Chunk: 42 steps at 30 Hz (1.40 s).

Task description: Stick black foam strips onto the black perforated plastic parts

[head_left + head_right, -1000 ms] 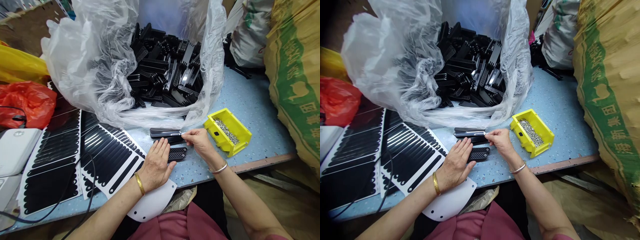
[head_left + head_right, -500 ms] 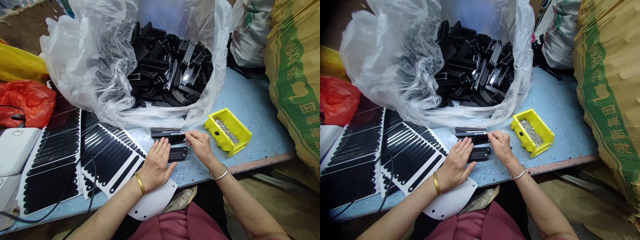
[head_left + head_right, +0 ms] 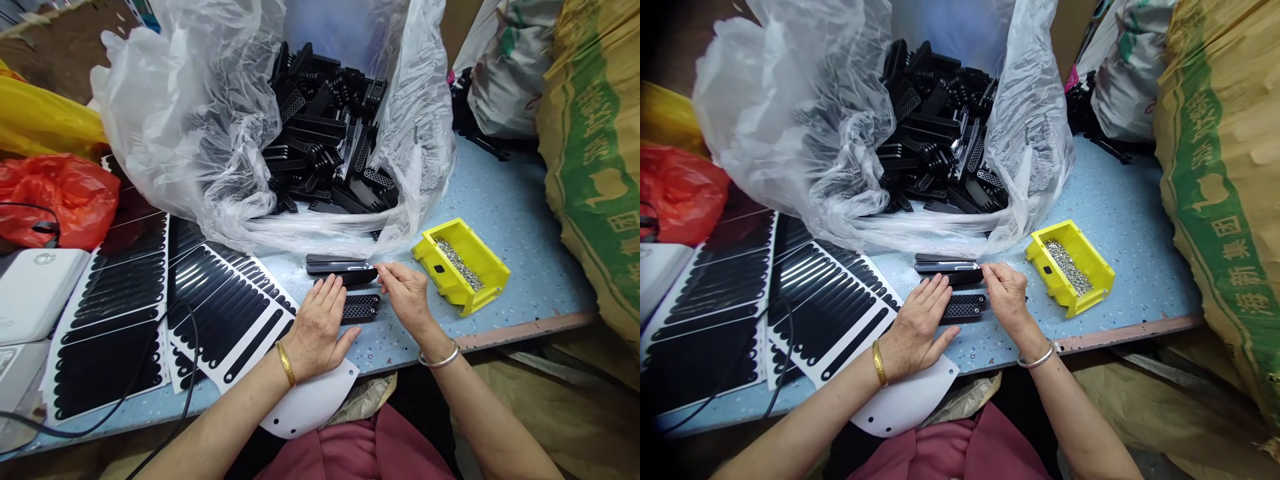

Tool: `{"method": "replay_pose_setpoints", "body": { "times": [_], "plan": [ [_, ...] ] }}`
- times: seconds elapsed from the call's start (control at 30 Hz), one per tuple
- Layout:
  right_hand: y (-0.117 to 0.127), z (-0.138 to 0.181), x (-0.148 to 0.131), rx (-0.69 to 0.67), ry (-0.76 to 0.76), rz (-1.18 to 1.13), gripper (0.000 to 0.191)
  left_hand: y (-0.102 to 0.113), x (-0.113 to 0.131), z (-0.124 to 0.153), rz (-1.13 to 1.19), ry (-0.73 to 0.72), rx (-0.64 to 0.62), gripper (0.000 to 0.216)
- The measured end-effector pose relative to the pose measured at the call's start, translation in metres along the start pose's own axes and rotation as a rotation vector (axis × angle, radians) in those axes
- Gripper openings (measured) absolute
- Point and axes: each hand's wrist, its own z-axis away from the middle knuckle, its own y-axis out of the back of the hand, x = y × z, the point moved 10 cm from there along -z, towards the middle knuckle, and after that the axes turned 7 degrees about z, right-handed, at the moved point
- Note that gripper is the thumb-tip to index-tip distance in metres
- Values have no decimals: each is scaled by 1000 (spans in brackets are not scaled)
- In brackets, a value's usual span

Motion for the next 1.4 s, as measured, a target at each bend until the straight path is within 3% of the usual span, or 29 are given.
{"method": "replay_pose_setpoints", "body": {
  "times": [0.27,0.37,0.53,0.7,0.87,1.0,1.4],
  "plan": [
    [18,-5,25,102,-143,-52,26,0,0,0,11,2,3,65],
    [13,-8,35,10,-181,-25,18,0,0,1,0,-3,2,64],
    [-7,-5,48,-125,-278,-134,25,0,0,0,-13,-13,1,64],
    [-21,-8,48,-192,-209,-146,38,1,0,0,0,-11,0,63],
    [-31,-14,49,-284,-194,-132,26,1,0,0,1,-22,-4,63],
    [-32,-21,46,-300,-186,-93,20,1,0,0,14,-18,-3,63],
    [-35,-16,46,-410,-316,-171,32,7,2,-2,7,2,-14,67]
  ]
}}
